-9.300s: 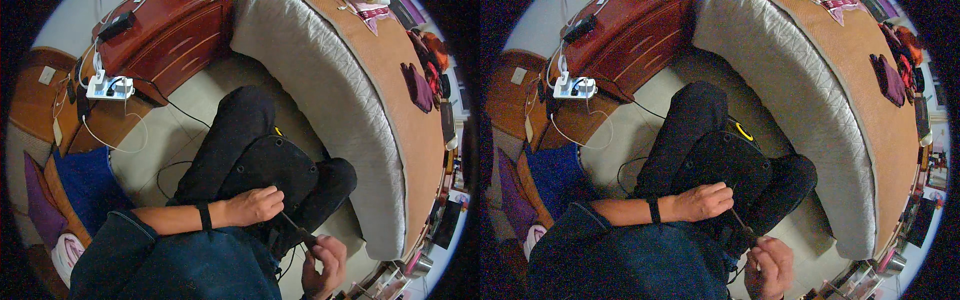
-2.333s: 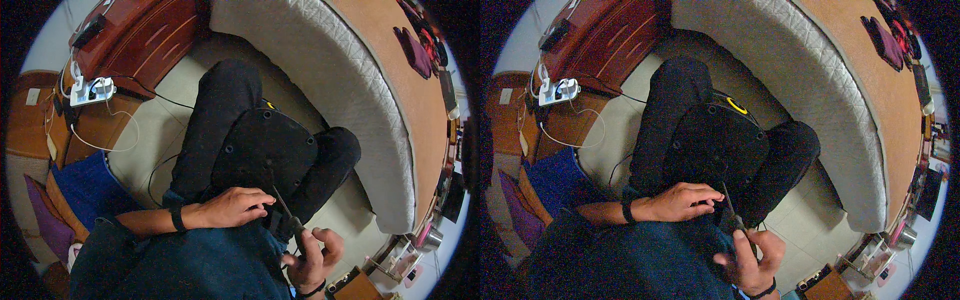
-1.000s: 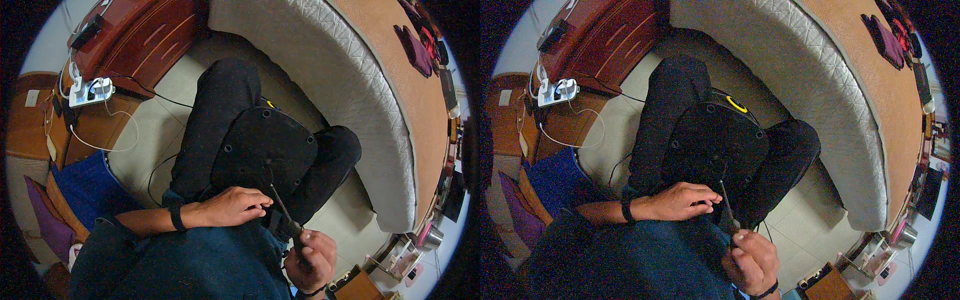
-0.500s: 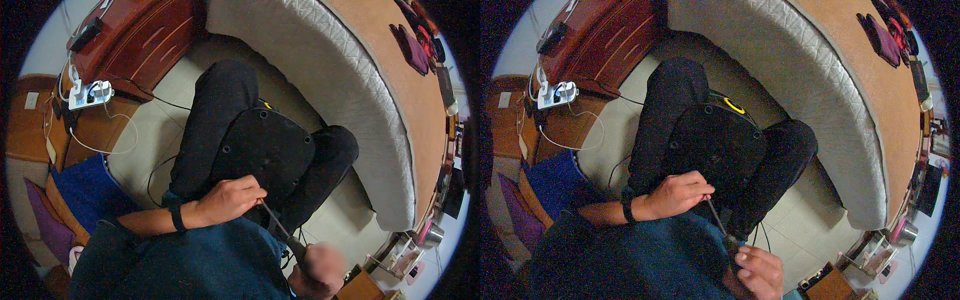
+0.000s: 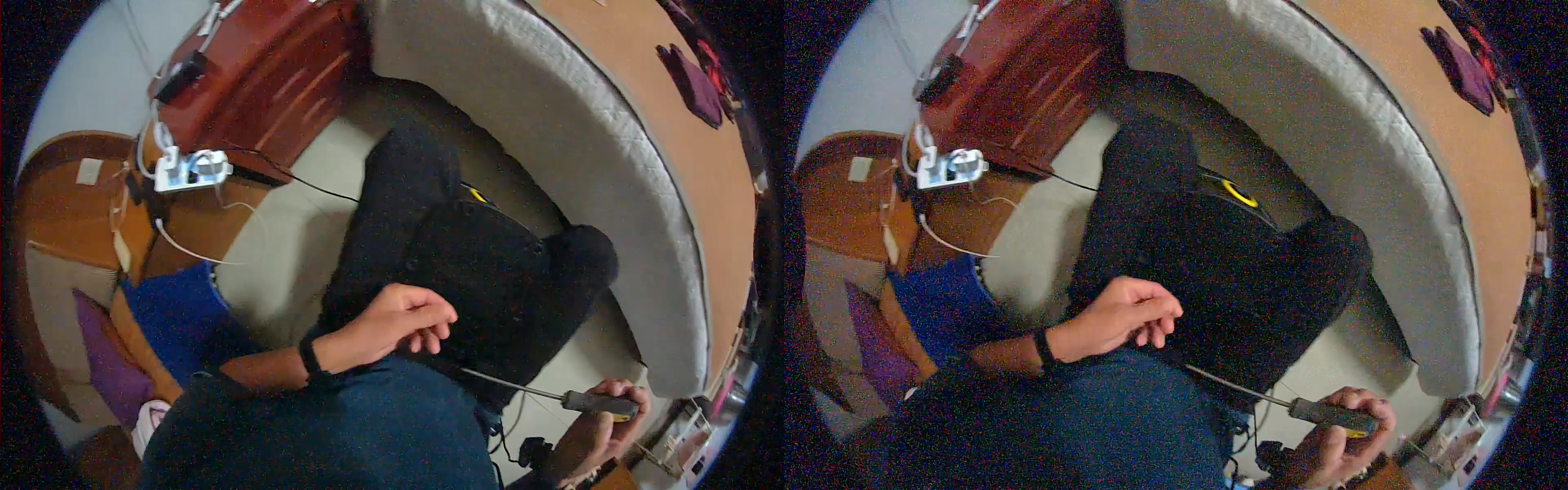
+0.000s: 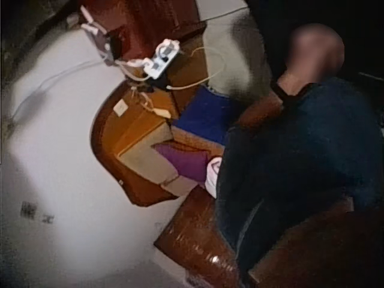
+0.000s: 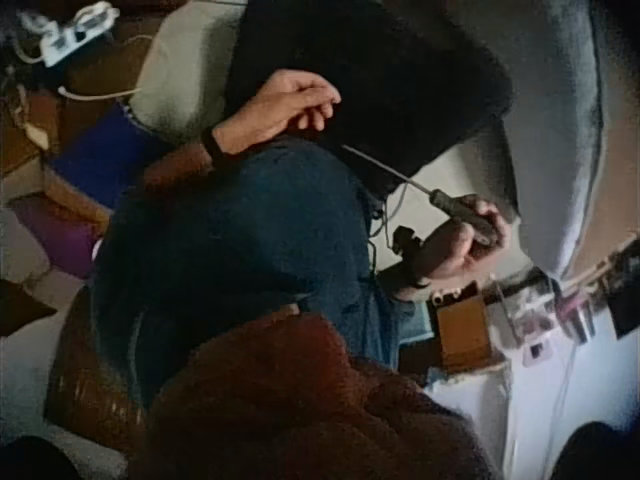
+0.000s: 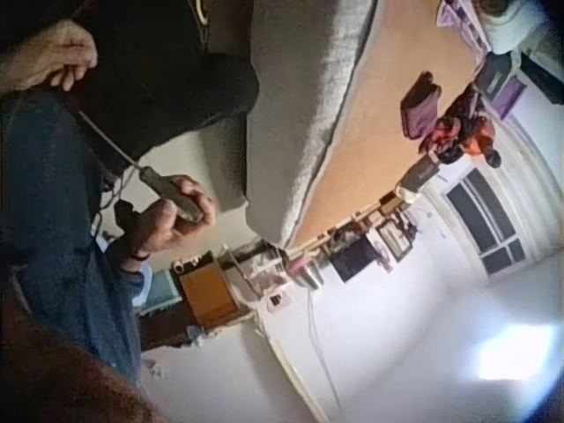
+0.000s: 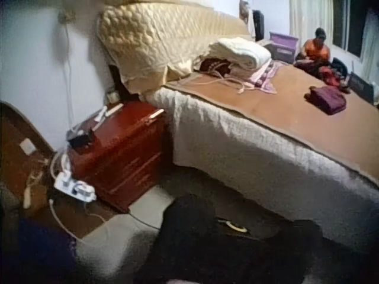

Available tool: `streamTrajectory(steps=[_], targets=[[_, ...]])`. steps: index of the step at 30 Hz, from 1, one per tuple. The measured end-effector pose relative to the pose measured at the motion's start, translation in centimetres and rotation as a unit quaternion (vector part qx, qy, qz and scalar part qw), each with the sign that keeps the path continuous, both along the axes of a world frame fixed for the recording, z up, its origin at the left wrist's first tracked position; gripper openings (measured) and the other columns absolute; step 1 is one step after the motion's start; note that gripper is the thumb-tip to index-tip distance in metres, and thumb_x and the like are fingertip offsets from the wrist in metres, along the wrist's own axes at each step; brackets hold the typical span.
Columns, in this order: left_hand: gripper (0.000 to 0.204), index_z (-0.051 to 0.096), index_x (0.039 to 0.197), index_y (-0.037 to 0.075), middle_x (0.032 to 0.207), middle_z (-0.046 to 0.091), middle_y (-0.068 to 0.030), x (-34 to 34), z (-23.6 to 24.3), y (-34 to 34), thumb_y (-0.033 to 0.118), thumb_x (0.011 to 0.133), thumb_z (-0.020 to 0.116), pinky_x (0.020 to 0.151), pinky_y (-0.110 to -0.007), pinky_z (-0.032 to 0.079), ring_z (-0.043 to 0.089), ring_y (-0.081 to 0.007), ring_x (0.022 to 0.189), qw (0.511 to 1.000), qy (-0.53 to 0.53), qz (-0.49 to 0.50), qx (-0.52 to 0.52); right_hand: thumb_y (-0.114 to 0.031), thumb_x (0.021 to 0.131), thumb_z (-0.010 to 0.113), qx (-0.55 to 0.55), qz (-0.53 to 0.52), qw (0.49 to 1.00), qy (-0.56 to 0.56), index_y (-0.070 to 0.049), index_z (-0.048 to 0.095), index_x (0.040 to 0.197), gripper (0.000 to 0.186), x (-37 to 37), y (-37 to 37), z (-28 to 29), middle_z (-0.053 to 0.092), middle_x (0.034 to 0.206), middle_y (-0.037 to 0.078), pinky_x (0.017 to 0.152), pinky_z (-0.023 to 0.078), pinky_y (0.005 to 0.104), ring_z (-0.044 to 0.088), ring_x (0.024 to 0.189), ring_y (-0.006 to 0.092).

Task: Repairing a desk fan using a screwdriver.

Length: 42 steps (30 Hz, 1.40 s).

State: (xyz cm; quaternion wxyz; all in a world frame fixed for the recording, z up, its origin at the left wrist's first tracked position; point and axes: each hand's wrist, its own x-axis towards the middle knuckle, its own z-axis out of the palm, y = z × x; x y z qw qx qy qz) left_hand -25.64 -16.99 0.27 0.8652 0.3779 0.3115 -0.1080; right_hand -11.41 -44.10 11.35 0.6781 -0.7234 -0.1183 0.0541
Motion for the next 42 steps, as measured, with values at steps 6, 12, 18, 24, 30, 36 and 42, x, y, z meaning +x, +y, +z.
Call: streamTrajectory(steps=[6, 12, 18, 24, 30, 36, 42], targets=[[0.022, 0.069, 0.105, 0.007, 0.082, 0.065, 0.0006, -0.1, 0.9, 1.8, 0.029, 0.104, 0.064, 0.055, -0.020, 0.044, 0.058, -0.0079, 0.067, 0.963, -0.033, 0.154, -0.220, -0.019, 0.093, 0.074, 0.015, 0.050, 0.999, 0.017, -0.004, 0.050, 0.135, 0.051, 1.2, -1.7, -2.9, 0.050, 0.123, 0.015, 0.104, 0.045, 0.0387, 0.052, 0.116, 0.0231], [0.026, 0.070, 0.107, 0.007, 0.083, 0.065, 0.0009, 0.5, 2.1, 2.1, 0.032, 0.104, 0.064, 0.054, -0.020, 0.041, 0.054, -0.0070, 0.066, 0.949, -0.035, 0.184, -0.252, -0.015, 0.093, 0.073, 0.040, 0.052, 0.998, 0.023, -0.003, 0.050, 0.135, 0.049, 2.0, -1.9, -4.2, 0.050, 0.126, 0.015, 0.109, 0.044, 0.0424, 0.053, 0.118, 0.0246], [0.028, 0.070, 0.115, 0.006, 0.086, 0.066, 0.0004, 0.0, 2.1, 3.5, 0.031, 0.105, 0.063, 0.057, -0.020, 0.045, 0.057, -0.0068, 0.069, 0.959, -0.049, 0.211, -0.183, -0.007, 0.098, 0.064, -0.043, 0.042, 0.998, -0.010, 0.002, 0.054, 0.129, 0.034, 0.7, 1.6, -1.6, 0.067, 0.118, 0.020, 0.101, 0.051, 0.0410, 0.064, 0.106, 0.0267], [0.027, 0.069, 0.123, 0.002, 0.094, 0.070, -0.0008, 0.9, 2.4, 14.5, 0.020, 0.104, 0.064, 0.063, -0.021, 0.050, 0.064, -0.0078, 0.077, 0.913, -0.094, 0.334, 0.216, -0.002, 0.097, 0.063, -0.022, 0.025, 0.999, -0.010, 0.000, 0.056, 0.128, 0.031, 1.0, 1.1, -1.5, 0.067, 0.119, 0.016, 0.097, 0.052, 0.0371, 0.063, 0.102, 0.0225], [0.022, 0.076, 0.113, 0.000, 0.093, 0.075, -0.0070, -3.7, 2.9, 29.5, 0.011, 0.094, 0.070, 0.067, -0.027, 0.057, 0.072, -0.0128, 0.074, 0.659, 0.067, 0.381, 0.645, 0.000, 0.097, 0.063, -0.027, 0.046, 0.999, -0.010, -0.001, 0.056, 0.128, 0.031, 0.8, 1.2, -2.3, 0.067, 0.120, 0.014, 0.091, 0.053, 0.0321, 0.061, 0.097, 0.0188], [0.020, 0.076, 0.108, 0.000, 0.099, 0.075, -0.0166, -6.9, 2.8, 37.4, 0.007, 0.089, 0.074, 0.073, -0.036, 0.058, 0.074, -0.0254, 0.080, 0.433, 0.160, 0.323, 0.826, -0.002, 0.099, 0.064, -0.063, 0.060, 0.996, -0.030, -0.001, 0.057, 0.128, 0.029, 1.2, 1.1, -2.9, 0.068, 0.120, 0.014, 0.088, 0.053, 0.0325, 0.061, 0.097, 0.0190], [0.020, 0.075, 0.103, 0.002, 0.098, 0.073, -0.0189, -6.4, 0.6, 40.8, 0.004, 0.084, 0.075, 0.079, -0.042, 0.057, 0.072, -0.0344, 0.086, 0.393, 0.181, 0.293, 0.853, -0.006, 0.100, 0.067, -0.070, 0.079, 0.994, -0.043, -0.002, 0.057, 0.129, 0.031, 0.8, 1.4, -2.4, 0.069, 0.120, 0.013, 0.087, 0.051, 0.0305, 0.061, 0.097, 0.0185]])
